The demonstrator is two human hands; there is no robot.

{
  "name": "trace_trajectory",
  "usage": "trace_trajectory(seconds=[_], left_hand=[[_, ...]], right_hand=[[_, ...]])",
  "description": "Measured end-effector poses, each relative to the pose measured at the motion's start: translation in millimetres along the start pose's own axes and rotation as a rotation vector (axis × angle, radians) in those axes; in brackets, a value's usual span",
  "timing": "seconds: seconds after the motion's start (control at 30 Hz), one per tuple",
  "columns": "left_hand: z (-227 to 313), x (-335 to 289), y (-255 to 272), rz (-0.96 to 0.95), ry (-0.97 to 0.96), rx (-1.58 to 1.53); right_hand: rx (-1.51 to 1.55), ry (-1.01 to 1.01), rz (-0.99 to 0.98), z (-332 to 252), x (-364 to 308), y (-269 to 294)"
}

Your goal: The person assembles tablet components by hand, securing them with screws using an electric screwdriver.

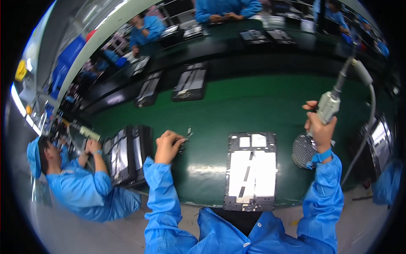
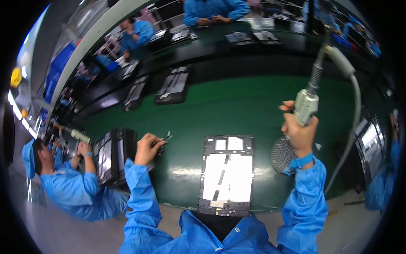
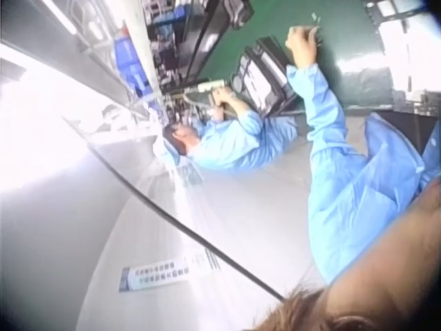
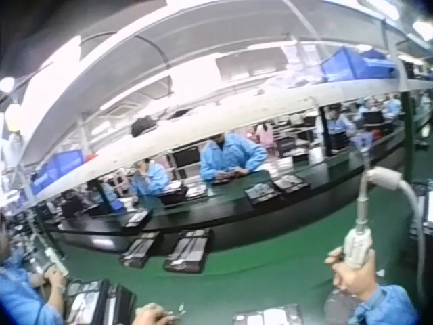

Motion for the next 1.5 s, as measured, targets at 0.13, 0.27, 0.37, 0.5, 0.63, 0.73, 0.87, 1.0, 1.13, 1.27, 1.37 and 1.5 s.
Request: trace_trajectory(seconds=[0.13,0.27,0.37,0.5,0.63,0.73,0.87,1.0,1.13,1.27,1.37,1.5], left_hand=[[-3.4,-4.0,-11.0,0.055,-0.064,0.07],[18.4,-1.8,-12.5,0.023,-0.078,0.224],[9.4,-8.8,-9.6,-0.032,0.045,0.185],[13.0,-6.5,-5.3,0.001,0.026,0.119],[14.1,-5.2,1.6,0.16,-0.05,0.067],[16.7,-6.8,3.7,0.234,-0.06,0.039],[23.5,-12.9,7.0,0.357,-0.084,0.01],[21.0,-15.0,6.3,0.388,-0.031,-0.119],[19.8,-18.0,4.6,0.432,0.07,-0.22],[15.5,-18.9,3.3,0.432,0.127,-0.326],[18.4,-21.9,9.5,0.4,0.089,-0.231],[19.9,-27.0,11.4,0.408,0.092,-0.18]], right_hand=[[-0.024,0.064,-0.025,23.8,8.5,13.5],[-0.099,0.109,-0.032,51.6,28.2,44.2],[-0.113,0.133,-0.076,60.4,35.2,40.8],[-0.155,0.154,-0.088,65.0,41.2,45.4],[-0.17,0.209,-0.093,67.9,40.9,45.9],[-0.182,0.221,-0.11,71.8,41.4,50.6],[-0.176,0.214,-0.104,71.9,40.4,52.4],[-0.164,0.21,-0.1,69.6,38.8,51.0],[-0.159,0.213,-0.099,67.6,39.1,49.2],[-0.161,0.21,-0.107,67.9,40.1,48.8],[-0.16,0.205,-0.116,69.6,39.6,48.2],[-0.166,0.201,-0.115,71.3,38.2,49.9]])
Point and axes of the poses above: each hand's wrist, its own x-axis towards the middle knuckle, its own y-axis out of the back of the hand, z = x × y, the point moved 1 cm from there along x, towards the middle knuckle, and after that the axes turned 10 degrees about z, right-handed, at the moved point
